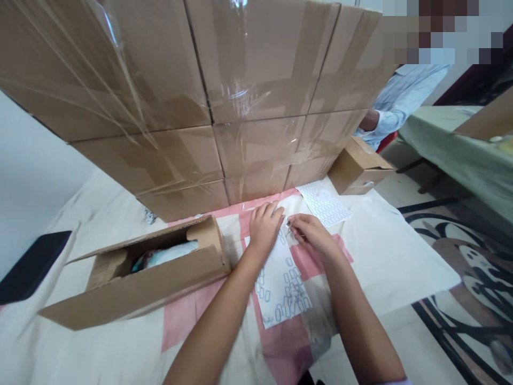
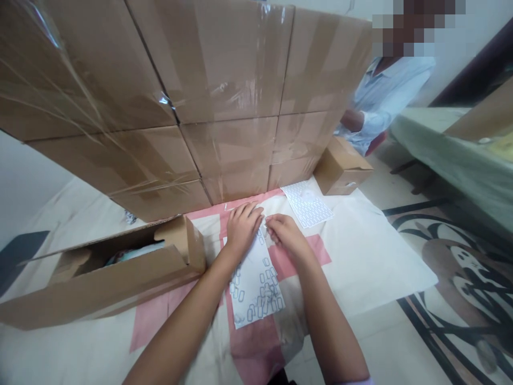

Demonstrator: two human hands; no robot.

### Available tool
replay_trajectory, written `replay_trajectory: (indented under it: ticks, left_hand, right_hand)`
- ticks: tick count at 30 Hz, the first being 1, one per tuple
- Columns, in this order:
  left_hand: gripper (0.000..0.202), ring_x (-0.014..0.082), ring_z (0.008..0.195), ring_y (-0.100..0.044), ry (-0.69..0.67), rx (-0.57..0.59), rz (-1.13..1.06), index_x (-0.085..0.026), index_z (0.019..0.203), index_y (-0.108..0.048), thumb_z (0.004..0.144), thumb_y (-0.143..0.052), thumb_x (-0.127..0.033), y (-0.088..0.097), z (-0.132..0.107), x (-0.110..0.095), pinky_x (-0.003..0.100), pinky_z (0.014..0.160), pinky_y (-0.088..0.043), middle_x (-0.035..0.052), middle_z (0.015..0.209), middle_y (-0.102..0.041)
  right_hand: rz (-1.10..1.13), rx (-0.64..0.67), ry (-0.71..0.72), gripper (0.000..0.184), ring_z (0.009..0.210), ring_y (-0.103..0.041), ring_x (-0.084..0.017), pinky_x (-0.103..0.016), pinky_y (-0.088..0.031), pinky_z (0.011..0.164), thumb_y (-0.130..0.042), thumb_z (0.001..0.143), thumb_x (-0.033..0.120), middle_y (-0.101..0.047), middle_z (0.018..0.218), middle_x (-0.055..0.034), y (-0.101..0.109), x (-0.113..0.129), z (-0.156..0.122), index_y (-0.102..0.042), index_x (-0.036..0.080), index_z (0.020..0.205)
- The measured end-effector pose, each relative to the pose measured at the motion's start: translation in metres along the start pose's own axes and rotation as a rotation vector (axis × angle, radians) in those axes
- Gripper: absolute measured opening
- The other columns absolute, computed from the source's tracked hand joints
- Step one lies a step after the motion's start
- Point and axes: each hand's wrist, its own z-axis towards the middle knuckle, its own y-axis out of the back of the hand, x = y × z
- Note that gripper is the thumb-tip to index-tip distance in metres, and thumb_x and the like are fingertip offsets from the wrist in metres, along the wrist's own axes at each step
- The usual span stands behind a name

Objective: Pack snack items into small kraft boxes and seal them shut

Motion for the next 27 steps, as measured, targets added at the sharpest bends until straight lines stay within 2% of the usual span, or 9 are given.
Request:
replay_trajectory:
  ticks: [3, 7, 13, 20, 23, 27]
  left_hand:
    - [0.029, 0.0238, 0.126, -0.057, -0.018, -0.016, 0.000, -0.026, 0.124, -0.066, 0.105, -0.045, -0.032, -0.002, 0.000, 0.002, 0.041, 0.104, -0.043, 0.0034, 0.140, -0.065]
    - [0.033, 0.0231, 0.127, -0.056, -0.005, -0.020, -0.021, -0.023, 0.131, -0.063, 0.105, -0.044, -0.033, -0.002, 0.000, 0.004, 0.039, 0.106, -0.042, 0.0048, 0.139, -0.066]
    - [0.036, 0.0244, 0.123, -0.059, 0.005, -0.018, -0.024, -0.021, 0.134, -0.061, 0.105, -0.043, -0.032, -0.002, 0.002, 0.001, 0.039, 0.104, -0.042, 0.0059, 0.138, -0.067]
    - [0.040, 0.0248, 0.120, -0.060, 0.023, -0.015, -0.020, -0.020, 0.141, -0.054, 0.104, -0.047, -0.033, 0.000, 0.001, 0.000, 0.039, 0.101, -0.042, 0.0078, 0.132, -0.070]
    - [0.042, 0.0250, 0.122, -0.059, 0.035, 0.001, -0.032, -0.021, 0.143, -0.052, 0.104, -0.047, -0.034, 0.002, 0.001, 0.001, 0.040, 0.102, -0.042, 0.0077, 0.134, -0.068]
    - [0.042, 0.0255, 0.125, -0.057, 0.052, 0.006, -0.043, -0.022, 0.144, -0.050, 0.103, -0.048, -0.032, 0.004, 0.000, -0.001, 0.042, 0.100, -0.042, 0.0067, 0.142, -0.064]
  right_hand:
    - [0.321, 0.178, -0.130, 0.024, 0.046, -0.025, -0.007, -0.022, -0.013, 0.042, -0.066, 0.075, 0.034, -0.046, 0.059, 0.0055, 0.006, 0.011, -0.008, -0.068, 0.016, 0.091]
    - [0.627, 0.281, -0.269, 0.027, 0.051, -0.017, -0.009, -0.021, -0.015, 0.041, -0.058, 0.082, 0.031, -0.036, 0.063, 0.0056, 0.017, 0.012, -0.014, -0.070, 0.011, 0.095]
    - [0.861, 0.250, -0.386, 0.039, 0.050, -0.023, -0.010, -0.019, -0.023, 0.037, -0.049, 0.091, 0.029, -0.036, 0.063, 0.0052, 0.023, 0.000, -0.028, -0.065, 0.005, 0.117]
    - [1.176, 0.239, -0.429, 0.040, 0.047, -0.037, -0.011, -0.018, -0.036, 0.036, -0.042, 0.093, 0.024, -0.048, 0.064, 0.0042, 0.019, -0.013, -0.031, -0.051, 0.009, 0.129]
    - [1.202, 0.247, -0.410, 0.040, 0.047, -0.040, -0.012, -0.019, -0.037, 0.035, -0.042, 0.093, 0.026, -0.049, 0.064, 0.0034, 0.015, -0.019, -0.034, -0.050, 0.012, 0.130]
    - [1.117, 0.240, -0.422, 0.040, 0.048, -0.041, -0.013, -0.018, -0.035, 0.033, -0.041, 0.095, 0.030, -0.049, 0.062, 0.0031, 0.016, -0.022, -0.037, -0.054, 0.012, 0.129]
